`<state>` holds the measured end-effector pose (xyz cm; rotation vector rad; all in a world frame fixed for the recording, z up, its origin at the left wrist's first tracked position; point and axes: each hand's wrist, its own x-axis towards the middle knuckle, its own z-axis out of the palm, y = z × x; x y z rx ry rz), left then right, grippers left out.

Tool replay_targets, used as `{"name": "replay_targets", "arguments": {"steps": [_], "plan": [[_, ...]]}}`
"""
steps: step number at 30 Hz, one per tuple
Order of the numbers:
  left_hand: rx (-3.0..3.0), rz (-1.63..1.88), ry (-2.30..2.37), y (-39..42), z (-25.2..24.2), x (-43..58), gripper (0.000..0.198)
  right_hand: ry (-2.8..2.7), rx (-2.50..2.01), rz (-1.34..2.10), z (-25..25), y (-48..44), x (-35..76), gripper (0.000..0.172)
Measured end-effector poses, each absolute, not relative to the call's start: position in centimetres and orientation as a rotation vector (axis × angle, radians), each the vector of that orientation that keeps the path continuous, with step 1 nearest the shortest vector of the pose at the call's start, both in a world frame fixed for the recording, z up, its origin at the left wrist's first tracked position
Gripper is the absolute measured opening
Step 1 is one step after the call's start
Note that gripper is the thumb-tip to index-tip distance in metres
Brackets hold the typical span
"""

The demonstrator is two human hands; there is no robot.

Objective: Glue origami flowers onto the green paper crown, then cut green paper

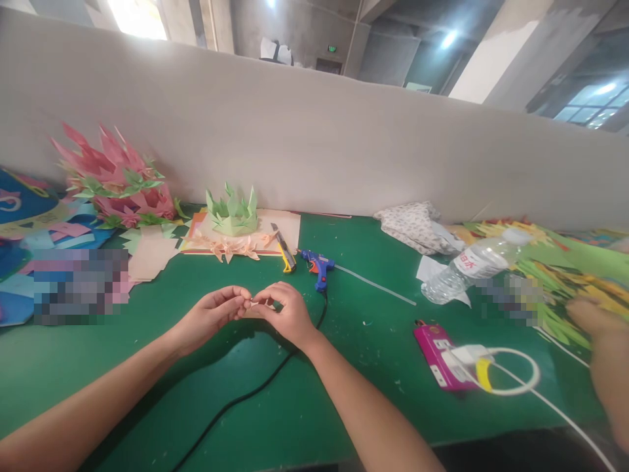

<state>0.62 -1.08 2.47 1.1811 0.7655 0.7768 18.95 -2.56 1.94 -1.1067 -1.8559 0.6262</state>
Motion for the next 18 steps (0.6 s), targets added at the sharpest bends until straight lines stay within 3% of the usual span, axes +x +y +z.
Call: {"name": "replay_targets", "arguments": {"steps": [18], "plan": [[1.155,0.79,0.782,-0.98,2.3,0.82,0.027,-1.98,-1.027,0.474,2.17,-2.64,18.89,0.008]]}}
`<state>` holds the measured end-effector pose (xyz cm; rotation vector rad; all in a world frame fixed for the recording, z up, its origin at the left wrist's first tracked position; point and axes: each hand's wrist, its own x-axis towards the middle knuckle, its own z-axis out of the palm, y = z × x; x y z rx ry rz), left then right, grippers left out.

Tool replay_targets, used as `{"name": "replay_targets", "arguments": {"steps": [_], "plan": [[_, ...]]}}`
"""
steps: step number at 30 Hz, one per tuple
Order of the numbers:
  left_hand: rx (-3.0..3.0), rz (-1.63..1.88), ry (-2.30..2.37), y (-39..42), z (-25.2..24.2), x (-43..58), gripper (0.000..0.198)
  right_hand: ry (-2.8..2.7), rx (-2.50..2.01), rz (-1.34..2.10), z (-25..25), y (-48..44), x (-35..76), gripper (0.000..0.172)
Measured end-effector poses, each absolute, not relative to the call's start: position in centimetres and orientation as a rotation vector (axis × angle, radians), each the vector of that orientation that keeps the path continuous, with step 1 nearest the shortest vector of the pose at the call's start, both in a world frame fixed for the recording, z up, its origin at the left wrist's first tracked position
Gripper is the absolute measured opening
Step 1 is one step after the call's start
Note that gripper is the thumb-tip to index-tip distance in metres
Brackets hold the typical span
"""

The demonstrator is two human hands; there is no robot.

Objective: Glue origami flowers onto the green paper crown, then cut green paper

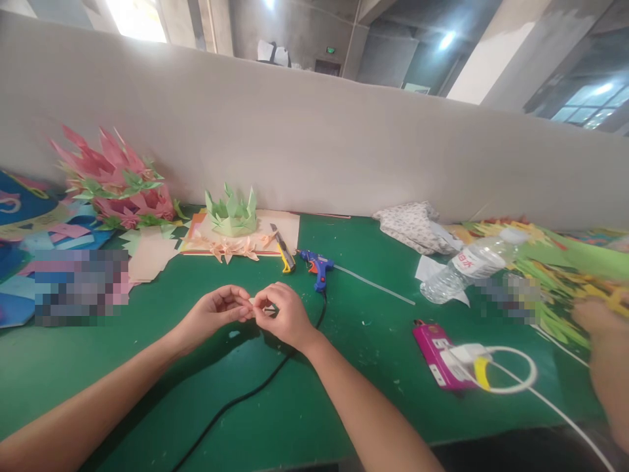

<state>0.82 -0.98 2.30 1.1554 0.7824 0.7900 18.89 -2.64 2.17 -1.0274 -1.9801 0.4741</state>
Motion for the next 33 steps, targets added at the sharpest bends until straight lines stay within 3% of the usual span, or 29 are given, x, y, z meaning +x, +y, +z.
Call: {"name": "replay_targets", "arguments": {"steps": [11,22,26,33], "plan": [[1.14,0.877,0.791,-0.89,2.06,0.51,0.026,-1.88,-1.023,0.562,1.89,-2.56,19.5,0.008],[1.188,0.823,0.776,-1.3,2.25,0.89,0.028,-2.014,-0.96,0.426,1.55,-2.59,18.89,0.008],[1.244,0.833,0.753,-1.43,2.24,0.9,0.029,-2.044,-0.967,0.416,1.47,-2.52,19.09,0.018],[1.278,0.874,0.742,-1.73,2.77,1.09,0.031,-2.081,-0.916,0.309,1.43,-2.38,19.19,0.013]]}}
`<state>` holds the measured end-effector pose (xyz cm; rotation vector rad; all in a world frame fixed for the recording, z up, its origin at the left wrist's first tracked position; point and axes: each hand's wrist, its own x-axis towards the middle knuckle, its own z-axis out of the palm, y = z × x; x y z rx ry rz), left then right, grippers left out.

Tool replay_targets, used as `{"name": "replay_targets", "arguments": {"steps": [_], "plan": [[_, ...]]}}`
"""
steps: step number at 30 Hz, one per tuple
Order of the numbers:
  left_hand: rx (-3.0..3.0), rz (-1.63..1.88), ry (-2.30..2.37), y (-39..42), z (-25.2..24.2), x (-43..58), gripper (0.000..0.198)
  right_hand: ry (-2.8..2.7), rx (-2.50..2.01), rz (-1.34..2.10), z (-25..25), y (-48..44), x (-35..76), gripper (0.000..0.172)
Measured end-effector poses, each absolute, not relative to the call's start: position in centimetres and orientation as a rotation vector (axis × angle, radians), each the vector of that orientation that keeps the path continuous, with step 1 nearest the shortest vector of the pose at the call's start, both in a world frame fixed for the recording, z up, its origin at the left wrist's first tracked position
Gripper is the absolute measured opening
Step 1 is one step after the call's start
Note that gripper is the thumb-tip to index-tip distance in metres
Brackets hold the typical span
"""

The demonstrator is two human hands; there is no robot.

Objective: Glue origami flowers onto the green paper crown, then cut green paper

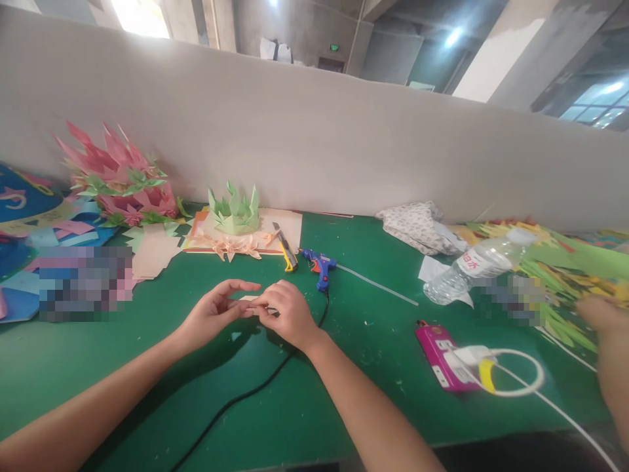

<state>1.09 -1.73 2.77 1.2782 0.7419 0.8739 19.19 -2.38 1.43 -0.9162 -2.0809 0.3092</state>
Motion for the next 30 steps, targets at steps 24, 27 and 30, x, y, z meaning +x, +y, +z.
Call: {"name": "replay_targets", "arguments": {"steps": [24,27,30], "plan": [[2.517,0.53,0.769,0.8,1.5,-1.6,0.012,-2.371,-1.01,0.557,1.4,-1.6,20.4,0.006],[2.53,0.511,0.736,0.9,1.6,-1.7,0.017,-2.407,-0.967,0.544,1.4,-1.5,20.7,0.006],[2.545,0.494,0.726,0.7,1.8,-1.7,0.02,-2.444,-0.945,0.506,1.3,-1.5,20.9,0.01]]}}
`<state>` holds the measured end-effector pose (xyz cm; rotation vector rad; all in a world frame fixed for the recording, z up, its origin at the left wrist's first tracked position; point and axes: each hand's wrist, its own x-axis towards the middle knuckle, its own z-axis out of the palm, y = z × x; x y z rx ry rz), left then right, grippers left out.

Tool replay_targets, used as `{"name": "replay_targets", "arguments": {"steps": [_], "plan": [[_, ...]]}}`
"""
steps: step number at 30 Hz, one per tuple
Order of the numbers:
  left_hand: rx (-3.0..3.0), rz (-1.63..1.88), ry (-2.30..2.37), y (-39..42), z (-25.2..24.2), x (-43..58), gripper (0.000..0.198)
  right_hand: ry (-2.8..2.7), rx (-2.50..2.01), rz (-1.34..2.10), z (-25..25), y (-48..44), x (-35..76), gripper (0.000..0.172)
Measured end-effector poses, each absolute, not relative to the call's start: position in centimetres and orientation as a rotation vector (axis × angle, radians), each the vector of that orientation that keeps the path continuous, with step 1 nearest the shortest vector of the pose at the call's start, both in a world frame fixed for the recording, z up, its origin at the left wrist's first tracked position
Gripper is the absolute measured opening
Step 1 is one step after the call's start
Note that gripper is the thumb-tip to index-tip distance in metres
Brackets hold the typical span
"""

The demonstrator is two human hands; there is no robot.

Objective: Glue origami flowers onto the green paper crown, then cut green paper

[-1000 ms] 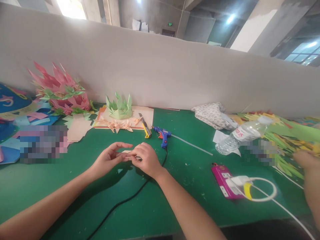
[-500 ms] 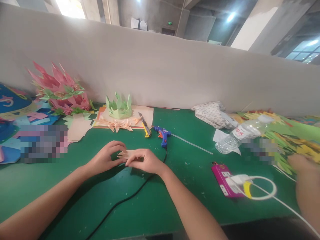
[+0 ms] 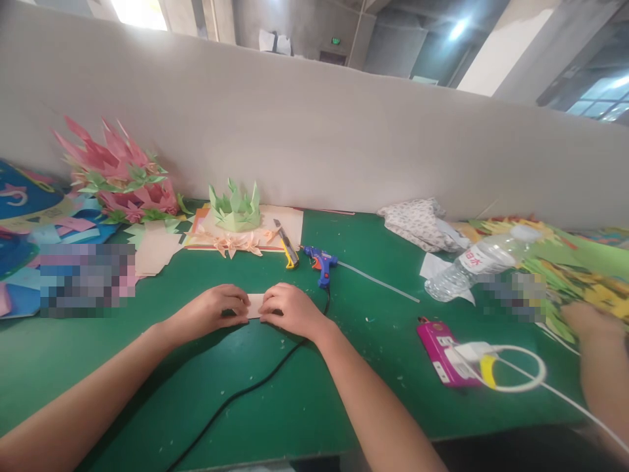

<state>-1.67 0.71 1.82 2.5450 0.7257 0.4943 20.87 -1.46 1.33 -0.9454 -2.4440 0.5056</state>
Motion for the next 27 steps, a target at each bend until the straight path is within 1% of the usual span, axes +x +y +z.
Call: {"name": "replay_targets", "arguments": {"steps": [6,12,16,22,27], "plan": [[2.568,0.505,0.78,0.4,2.2,-1.1,0.027,-2.444,-0.976,0.496,1.4,-1.4,20.8,0.016],[2.419,0.564,0.918,0.3,2.0,-0.7,0.02,-2.341,-1.159,0.581,1.3,-1.6,20.6,0.014],[2.436,0.579,0.954,0.0,1.7,-0.4,0.016,-2.282,-1.296,0.622,1.2,-1.6,20.4,0.013],[2.508,0.593,0.981,0.2,1.1,-0.3,0.019,-2.241,-1.404,0.605,1.1,-1.5,20.1,0.014],[2.431,0.577,1.022,0.5,0.9,-0.4,0.022,-2.203,-1.466,0.58,1.3,-1.7,19.7,0.013]]}}
